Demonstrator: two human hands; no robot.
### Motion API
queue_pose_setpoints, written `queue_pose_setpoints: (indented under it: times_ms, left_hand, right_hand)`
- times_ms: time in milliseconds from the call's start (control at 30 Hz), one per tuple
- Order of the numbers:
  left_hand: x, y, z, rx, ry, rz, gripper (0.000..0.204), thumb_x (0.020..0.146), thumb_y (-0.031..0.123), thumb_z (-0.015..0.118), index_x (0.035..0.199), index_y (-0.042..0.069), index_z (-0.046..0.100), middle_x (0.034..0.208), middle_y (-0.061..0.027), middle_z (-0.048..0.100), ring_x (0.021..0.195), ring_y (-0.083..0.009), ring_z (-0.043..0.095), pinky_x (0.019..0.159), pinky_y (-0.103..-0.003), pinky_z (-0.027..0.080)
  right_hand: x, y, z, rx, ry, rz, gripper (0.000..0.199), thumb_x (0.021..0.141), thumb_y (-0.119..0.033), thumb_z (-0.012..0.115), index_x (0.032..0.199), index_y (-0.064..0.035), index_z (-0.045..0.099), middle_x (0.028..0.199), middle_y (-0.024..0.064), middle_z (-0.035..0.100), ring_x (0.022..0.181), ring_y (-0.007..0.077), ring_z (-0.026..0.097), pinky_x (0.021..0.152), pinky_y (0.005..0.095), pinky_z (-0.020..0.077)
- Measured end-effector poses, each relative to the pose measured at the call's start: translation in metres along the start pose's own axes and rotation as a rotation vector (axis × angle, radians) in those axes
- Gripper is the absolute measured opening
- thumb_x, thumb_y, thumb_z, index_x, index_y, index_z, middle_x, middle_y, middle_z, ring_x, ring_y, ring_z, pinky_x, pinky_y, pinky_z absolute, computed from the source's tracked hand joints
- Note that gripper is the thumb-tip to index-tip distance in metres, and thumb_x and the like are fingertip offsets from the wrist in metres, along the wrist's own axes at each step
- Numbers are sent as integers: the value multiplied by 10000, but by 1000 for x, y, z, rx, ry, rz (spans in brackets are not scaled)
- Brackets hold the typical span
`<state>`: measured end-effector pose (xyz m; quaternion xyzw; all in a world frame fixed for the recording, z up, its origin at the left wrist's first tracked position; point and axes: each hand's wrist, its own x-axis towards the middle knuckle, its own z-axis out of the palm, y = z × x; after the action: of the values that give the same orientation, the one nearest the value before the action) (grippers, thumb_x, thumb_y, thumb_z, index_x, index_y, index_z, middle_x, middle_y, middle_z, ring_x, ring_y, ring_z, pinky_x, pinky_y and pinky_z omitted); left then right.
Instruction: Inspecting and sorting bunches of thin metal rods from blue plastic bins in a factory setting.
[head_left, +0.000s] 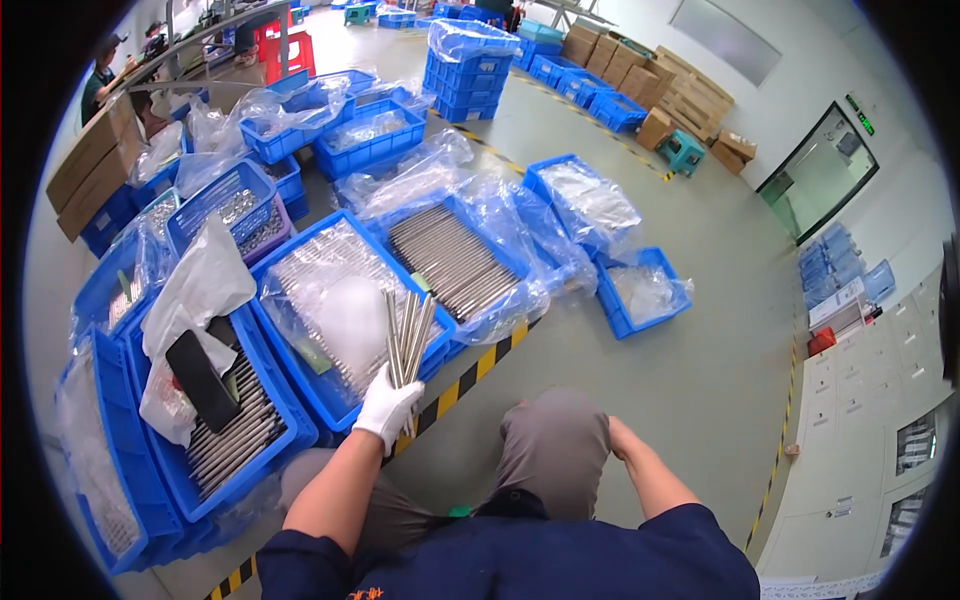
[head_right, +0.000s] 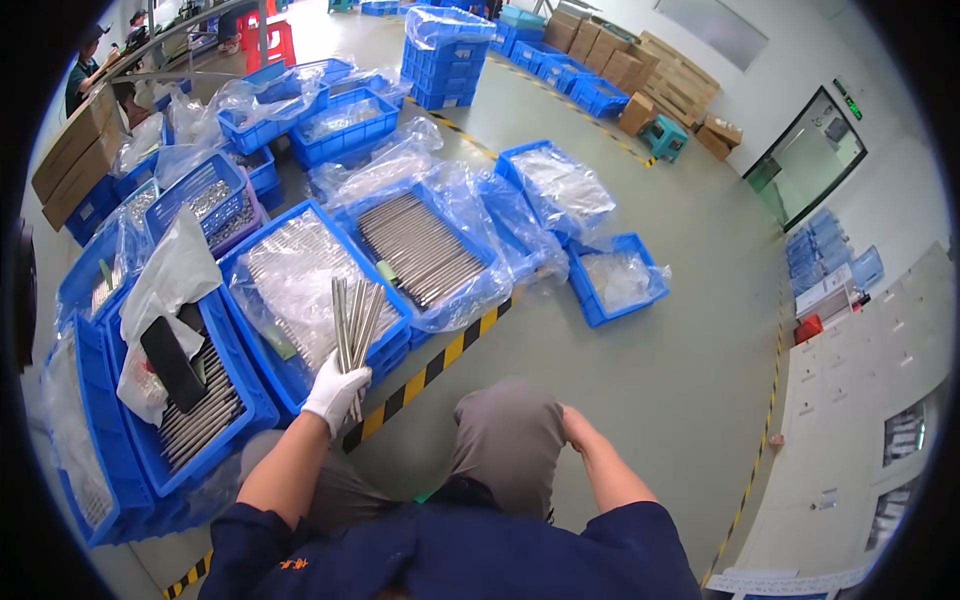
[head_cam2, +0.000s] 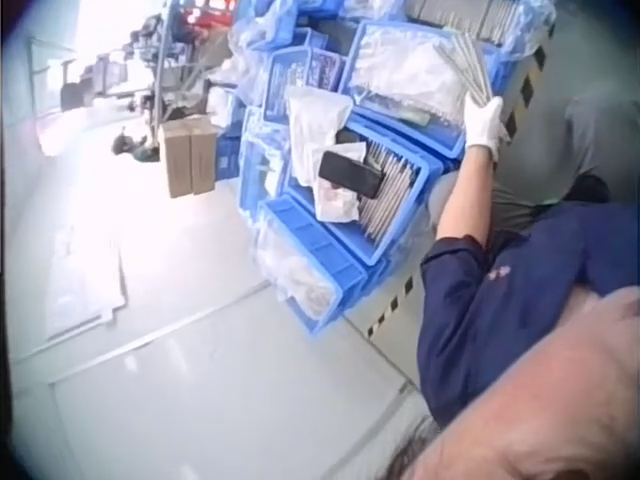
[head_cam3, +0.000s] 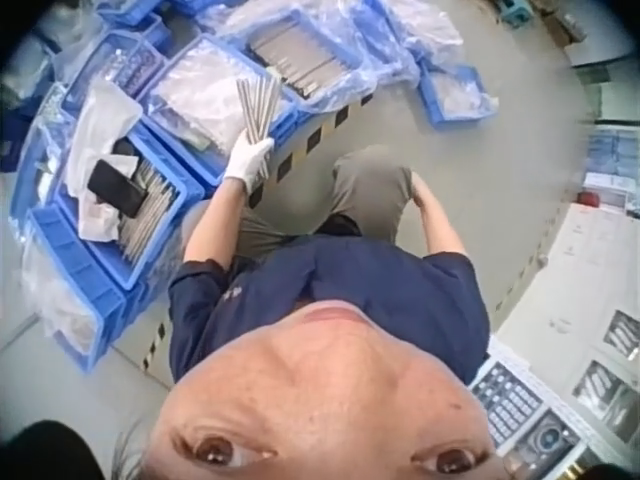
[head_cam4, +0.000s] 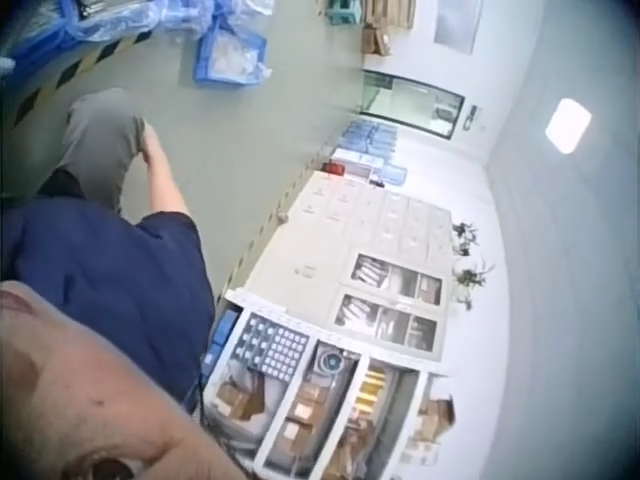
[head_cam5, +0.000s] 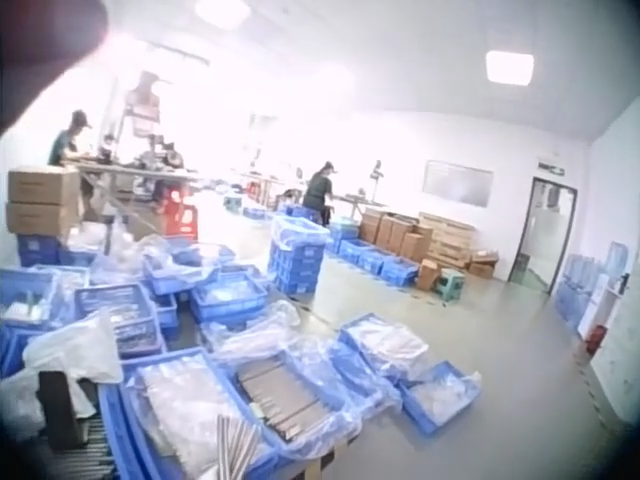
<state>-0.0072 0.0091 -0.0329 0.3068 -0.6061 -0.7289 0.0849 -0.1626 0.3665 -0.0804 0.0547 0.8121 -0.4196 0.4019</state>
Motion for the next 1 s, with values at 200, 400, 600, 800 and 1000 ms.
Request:
queue_pose_setpoints:
  times_ms: [200,400,600,800,1000]
  left_hand:
    - [0,7,5,-125,-51,-16,243,698,62,576,891,58,429,626,-32,480,470,-97,443,425,-218,366]
    - [-15,7,3,-250,-147,-53,178,728,105,564,819,80,413,612,-24,471,477,-100,450,438,-233,389]
    - [-44,5,9,-277,-136,-1,142,747,97,550,807,82,422,619,-24,478,489,-99,455,447,-234,394]
    - [-74,-1,12,-239,-127,-40,156,747,91,552,837,80,425,625,-26,484,492,-103,459,452,-235,399]
    - [-81,3,8,-100,-126,54,149,751,81,542,847,71,428,637,-37,492,472,-99,454,436,-230,394]
  right_hand:
    - [-24,3,10,-30,78,-212,305,841,-284,412,1012,-80,562,935,64,588,853,188,521,714,325,412]
    - [-57,4,19,-484,260,-347,281,806,-151,396,1023,-39,535,839,96,594,817,195,536,720,309,415]
    - [-76,30,28,-278,198,-554,363,769,-83,403,1116,-19,489,787,100,583,688,151,532,662,273,429]
    - [-105,37,29,-32,9,-525,365,787,-95,430,1137,-2,476,768,37,574,658,95,511,636,240,434]
    - [-113,33,17,167,62,-502,291,797,-95,462,1059,10,534,717,13,550,601,76,473,579,221,405]
